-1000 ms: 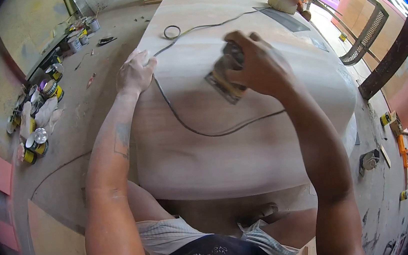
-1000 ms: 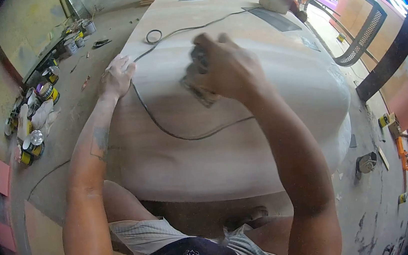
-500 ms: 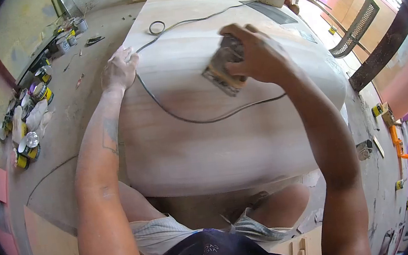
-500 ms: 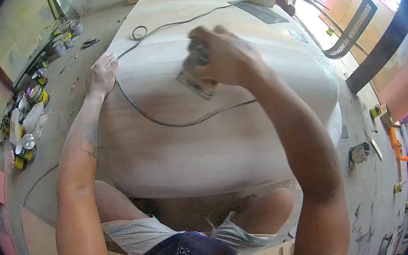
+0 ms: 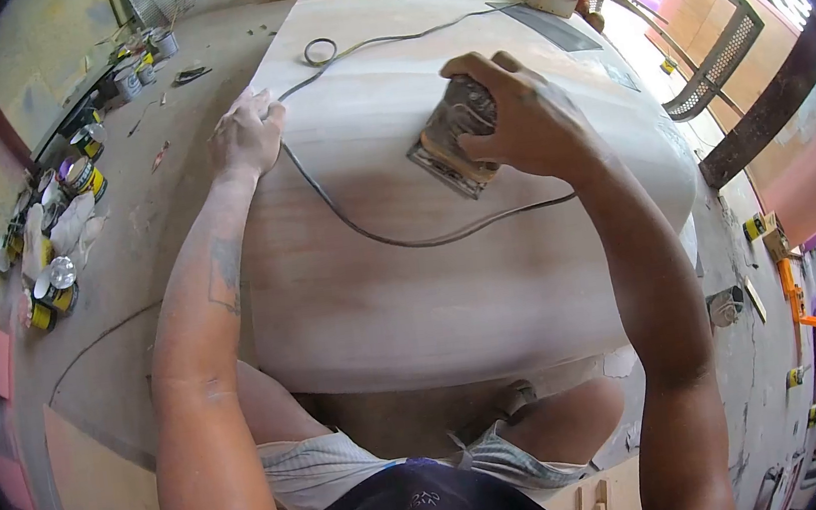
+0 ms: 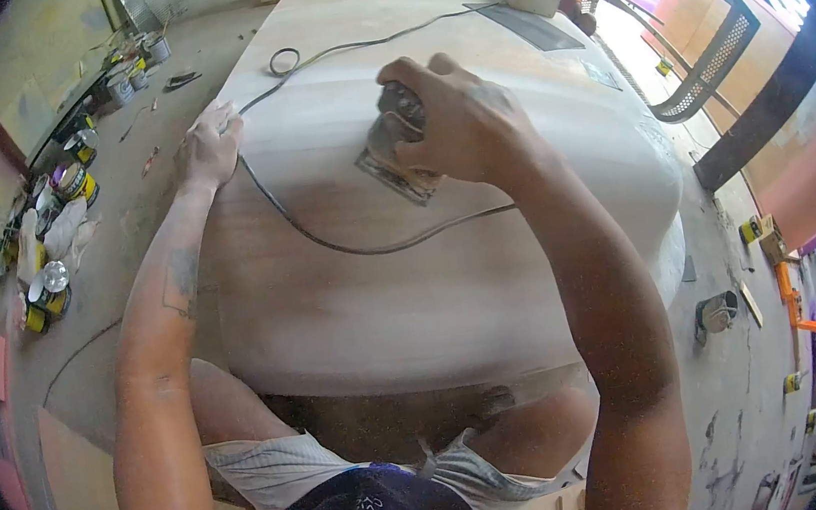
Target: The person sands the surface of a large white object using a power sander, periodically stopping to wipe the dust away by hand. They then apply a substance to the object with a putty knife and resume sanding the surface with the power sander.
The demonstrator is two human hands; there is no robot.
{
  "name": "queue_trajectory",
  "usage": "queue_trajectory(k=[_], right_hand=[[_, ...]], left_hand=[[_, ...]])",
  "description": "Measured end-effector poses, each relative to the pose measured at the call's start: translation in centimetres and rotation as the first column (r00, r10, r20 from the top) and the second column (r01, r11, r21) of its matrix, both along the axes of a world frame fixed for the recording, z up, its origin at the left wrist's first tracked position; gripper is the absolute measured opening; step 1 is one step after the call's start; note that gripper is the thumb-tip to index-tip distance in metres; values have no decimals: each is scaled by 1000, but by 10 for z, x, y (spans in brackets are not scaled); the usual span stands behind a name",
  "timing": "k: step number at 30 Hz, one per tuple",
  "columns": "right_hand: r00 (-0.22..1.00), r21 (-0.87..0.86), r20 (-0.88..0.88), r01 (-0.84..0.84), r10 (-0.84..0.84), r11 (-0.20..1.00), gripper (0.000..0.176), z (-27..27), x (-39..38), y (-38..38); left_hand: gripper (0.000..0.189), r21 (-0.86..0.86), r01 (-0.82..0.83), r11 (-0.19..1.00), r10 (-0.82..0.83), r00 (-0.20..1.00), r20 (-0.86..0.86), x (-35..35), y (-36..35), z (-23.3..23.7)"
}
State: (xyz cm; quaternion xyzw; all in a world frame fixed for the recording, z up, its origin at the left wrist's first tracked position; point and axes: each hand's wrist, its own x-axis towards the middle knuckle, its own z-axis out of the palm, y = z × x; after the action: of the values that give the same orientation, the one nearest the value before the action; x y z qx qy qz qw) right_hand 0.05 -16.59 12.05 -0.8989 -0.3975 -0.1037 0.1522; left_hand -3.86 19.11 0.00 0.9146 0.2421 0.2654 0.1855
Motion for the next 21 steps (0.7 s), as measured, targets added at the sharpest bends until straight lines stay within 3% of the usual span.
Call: queue_trajectory(k=[8, 11, 21], right_hand=[[973, -55, 101, -203, 208, 978, 67, 2, -1, 70], [946, 6, 151, -290, 285, 957, 69, -8, 3, 93], [943, -64, 136, -298, 304, 952, 68, -4, -12, 112]], left_hand=[[52, 14, 45, 999, -46, 996, 78, 4, 7, -7], [51, 9, 30, 1000, -31, 997, 78, 2, 3, -3], [53, -32, 31, 999, -28, 997, 77, 3, 5, -3]])
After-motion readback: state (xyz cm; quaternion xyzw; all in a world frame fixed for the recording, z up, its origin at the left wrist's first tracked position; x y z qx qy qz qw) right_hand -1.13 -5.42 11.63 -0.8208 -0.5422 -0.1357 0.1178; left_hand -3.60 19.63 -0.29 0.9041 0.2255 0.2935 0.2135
